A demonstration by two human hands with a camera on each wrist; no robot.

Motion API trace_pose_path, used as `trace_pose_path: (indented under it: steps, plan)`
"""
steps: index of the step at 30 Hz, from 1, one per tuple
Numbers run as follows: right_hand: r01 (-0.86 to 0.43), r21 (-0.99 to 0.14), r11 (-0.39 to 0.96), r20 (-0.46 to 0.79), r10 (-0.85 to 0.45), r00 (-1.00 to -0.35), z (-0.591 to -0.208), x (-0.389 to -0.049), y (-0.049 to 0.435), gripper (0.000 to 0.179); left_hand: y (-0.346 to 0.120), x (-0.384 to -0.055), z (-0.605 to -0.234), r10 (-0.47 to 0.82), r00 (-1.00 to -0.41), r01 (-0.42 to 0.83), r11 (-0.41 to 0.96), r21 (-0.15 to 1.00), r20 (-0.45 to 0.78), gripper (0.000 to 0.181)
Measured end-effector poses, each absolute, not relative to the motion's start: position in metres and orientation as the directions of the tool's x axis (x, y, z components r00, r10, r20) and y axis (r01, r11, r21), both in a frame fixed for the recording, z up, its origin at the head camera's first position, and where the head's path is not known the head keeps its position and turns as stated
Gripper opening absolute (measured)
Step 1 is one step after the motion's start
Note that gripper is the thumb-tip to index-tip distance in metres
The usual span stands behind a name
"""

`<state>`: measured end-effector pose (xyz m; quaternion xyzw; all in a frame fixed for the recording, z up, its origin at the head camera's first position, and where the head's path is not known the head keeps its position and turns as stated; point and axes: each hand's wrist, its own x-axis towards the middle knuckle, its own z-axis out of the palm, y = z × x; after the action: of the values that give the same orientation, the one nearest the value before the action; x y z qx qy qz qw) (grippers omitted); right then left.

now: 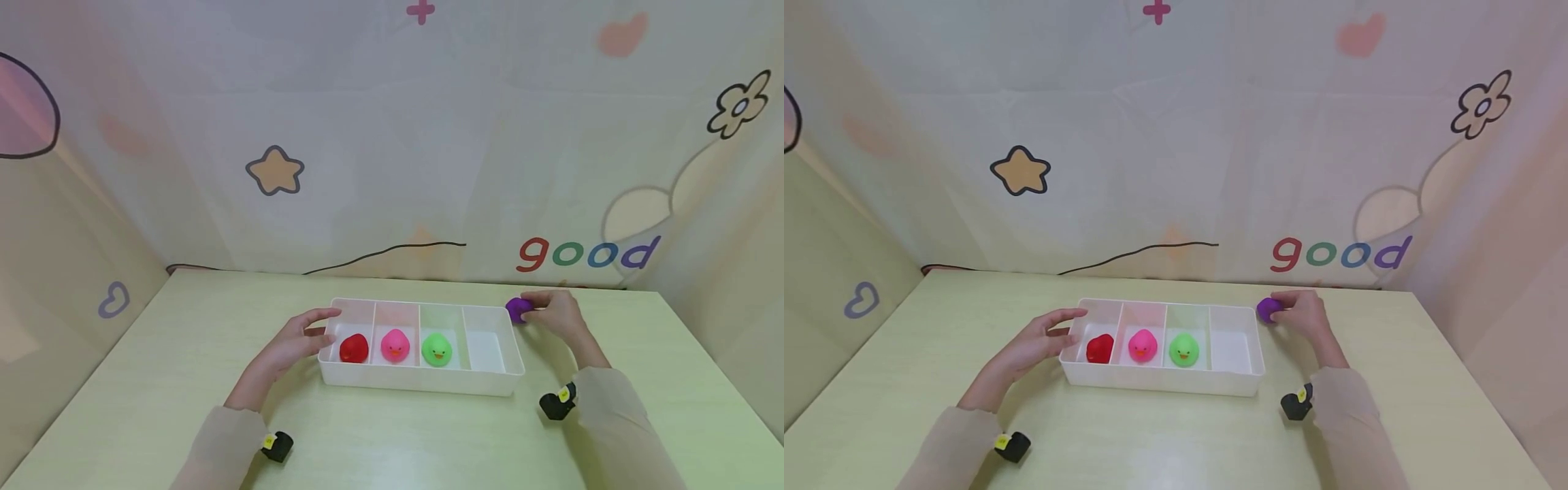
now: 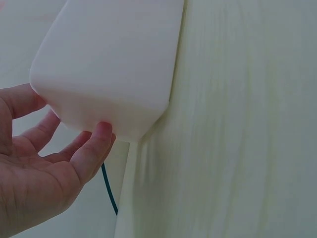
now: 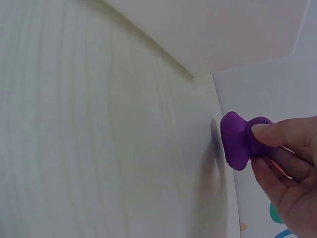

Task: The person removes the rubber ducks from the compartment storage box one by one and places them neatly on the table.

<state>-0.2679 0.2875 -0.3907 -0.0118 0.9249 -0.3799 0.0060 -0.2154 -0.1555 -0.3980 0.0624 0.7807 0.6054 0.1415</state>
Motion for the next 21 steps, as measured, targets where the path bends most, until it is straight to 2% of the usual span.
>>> trace_pose_path:
  steps: [21]
  plan:
    - [0.023,-0.685,0.728,-0.031,0.002,-1.0,-0.3988,-0.2697,0.2843,0.04,-0.157,-0.2145,-0.3984,0.29,-0.947,-0.055,0.274,0.96,-0.137,0.048]
